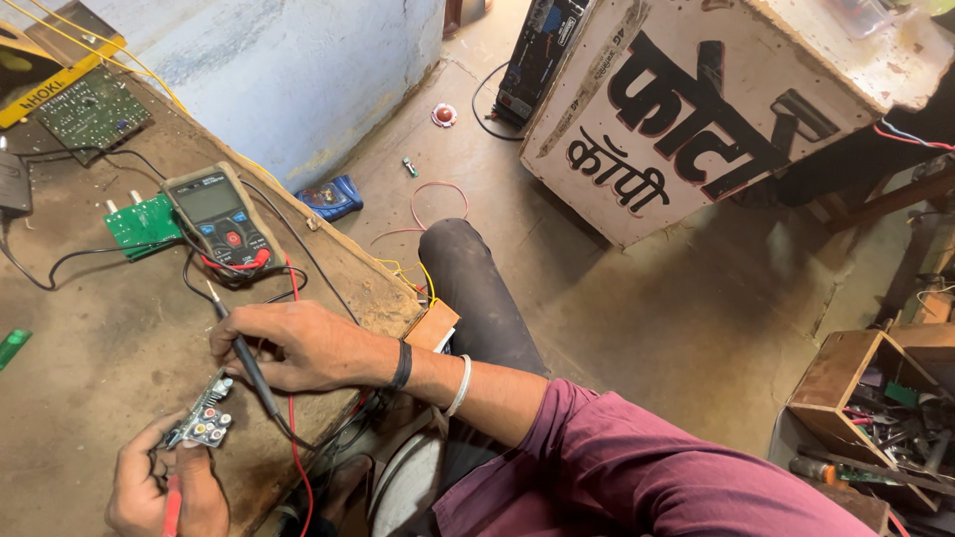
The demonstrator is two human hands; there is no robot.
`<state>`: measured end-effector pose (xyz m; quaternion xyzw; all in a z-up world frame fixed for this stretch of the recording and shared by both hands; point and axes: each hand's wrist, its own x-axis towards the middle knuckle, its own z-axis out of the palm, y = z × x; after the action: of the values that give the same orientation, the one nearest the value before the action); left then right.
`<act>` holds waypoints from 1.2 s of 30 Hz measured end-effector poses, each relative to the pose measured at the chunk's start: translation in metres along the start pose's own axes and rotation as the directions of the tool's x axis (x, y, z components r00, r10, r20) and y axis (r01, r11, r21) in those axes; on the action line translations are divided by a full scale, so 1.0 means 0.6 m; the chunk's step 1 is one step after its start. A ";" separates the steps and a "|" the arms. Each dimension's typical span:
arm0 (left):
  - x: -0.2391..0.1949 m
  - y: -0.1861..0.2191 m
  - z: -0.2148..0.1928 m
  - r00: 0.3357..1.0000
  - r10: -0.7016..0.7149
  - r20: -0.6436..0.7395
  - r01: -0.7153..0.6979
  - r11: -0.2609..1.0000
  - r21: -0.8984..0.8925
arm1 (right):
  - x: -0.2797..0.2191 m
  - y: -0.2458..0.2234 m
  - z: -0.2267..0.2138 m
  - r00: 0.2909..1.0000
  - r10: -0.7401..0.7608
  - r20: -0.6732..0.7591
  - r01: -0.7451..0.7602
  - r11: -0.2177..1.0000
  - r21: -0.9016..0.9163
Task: The person uses a multimeter to test a small green circuit board. They hold the board with one hand and touch various points on it with the multimeter probes to check electrical continuity or voltage.
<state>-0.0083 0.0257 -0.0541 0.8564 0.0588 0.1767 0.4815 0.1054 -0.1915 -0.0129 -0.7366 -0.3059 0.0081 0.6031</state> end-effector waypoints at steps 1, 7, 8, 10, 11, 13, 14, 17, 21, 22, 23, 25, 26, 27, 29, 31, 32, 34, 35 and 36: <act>0.000 0.002 0.000 1.000 -0.001 0.001 0.001 1.000 -0.004 | 0.000 0.000 0.000 1.000 0.001 0.001 -0.001 1.000 -0.001; 0.001 0.003 0.000 1.000 -0.006 0.004 0.006 1.000 -0.004 | 0.000 0.000 0.000 1.000 -0.002 0.001 0.002 1.000 -0.006; 0.001 0.002 -0.001 1.000 -0.010 0.007 0.010 1.000 0.013 | 0.000 -0.001 0.000 1.000 0.001 0.003 -0.001 1.000 -0.007; 0.001 -0.002 -0.002 1.000 -0.020 0.013 0.019 0.999 0.049 | 0.001 -0.001 -0.002 1.000 -0.010 0.001 0.010 1.000 -0.004; 0.001 -0.004 -0.003 1.000 -0.018 0.011 0.017 1.000 0.019 | 0.001 -0.002 -0.002 1.000 -0.015 0.001 0.015 1.000 -0.001; 0.001 -0.007 0.000 1.000 -0.012 0.008 0.012 0.999 -0.043 | 0.001 -0.004 -0.002 1.000 0.015 0.009 -0.015 1.000 -0.006; 0.001 -0.008 0.000 1.000 0.006 0.003 -0.006 1.000 -0.025 | 0.001 -0.005 -0.002 0.999 0.030 0.013 -0.030 1.000 -0.007; -0.001 -0.007 -0.001 0.999 0.029 -0.016 -0.028 0.999 0.021 | 0.001 -0.006 -0.004 1.000 0.022 0.018 -0.022 1.000 -0.003; 0.001 0.004 0.000 0.999 -0.015 -0.045 0.018 0.997 0.069 | 0.001 -0.007 -0.005 1.000 0.001 0.014 -0.001 1.000 0.011; 0.002 0.008 0.001 0.998 -0.027 -0.048 0.031 0.996 0.085 | 0.002 -0.006 -0.006 1.000 0.000 0.017 -0.001 1.000 0.011; 0.003 0.012 0.002 0.999 -0.023 -0.043 0.026 0.998 0.058 | 0.002 -0.006 -0.006 1.000 0.000 0.020 0.000 1.000 0.011; 0.005 0.020 0.002 0.999 -0.015 -0.034 0.015 1.000 0.004 | 0.002 -0.007 -0.006 1.000 0.008 0.024 -0.009 1.000 0.014; 0.005 0.023 0.003 0.999 -0.034 -0.040 0.035 0.999 0.007 | 0.002 -0.008 -0.006 1.000 0.013 0.027 -0.013 1.000 0.015; 0.006 0.026 0.004 0.997 -0.054 -0.047 0.054 0.998 0.011 | 0.002 -0.008 -0.007 1.000 0.008 0.024 -0.009 1.000 0.014; 0.007 0.031 0.003 0.997 -0.052 -0.051 0.053 0.998 0.028 | 0.002 -0.010 -0.007 1.000 0.001 0.018 -0.001 1.000 0.012; 0.008 0.035 0.002 0.999 -0.009 -0.046 0.011 0.999 0.053 | 0.002 -0.011 -0.007 1.000 0.009 0.022 -0.010 1.000 0.020; 0.010 0.037 0.002 0.999 -0.006 -0.044 0.008 0.999 0.046 | 0.002 -0.011 -0.007 1.000 0.014 0.023 -0.015 1.000 0.023; 0.012 0.041 0.002 0.999 -0.001 -0.040 0.003 1.000 0.031 | 0.004 -0.011 -0.007 1.000 0.007 0.021 -0.008 1.000 0.021; 0.012 0.043 0.002 0.999 -0.011 -0.043 0.013 0.999 0.039 | 0.004 -0.012 -0.006 1.000 0.004 0.020 -0.004 1.000 0.019; 0.012 0.045 0.003 0.999 -0.020 -0.045 0.022 0.999 0.046 | 0.004 -0.012 -0.006 1.000 0.004 0.022 -0.005 1.000 0.020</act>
<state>-0.0030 0.0123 -0.0305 0.8625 0.0824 0.1895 0.4620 0.1058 -0.1931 -0.0047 -0.7311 -0.3108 0.0207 0.6071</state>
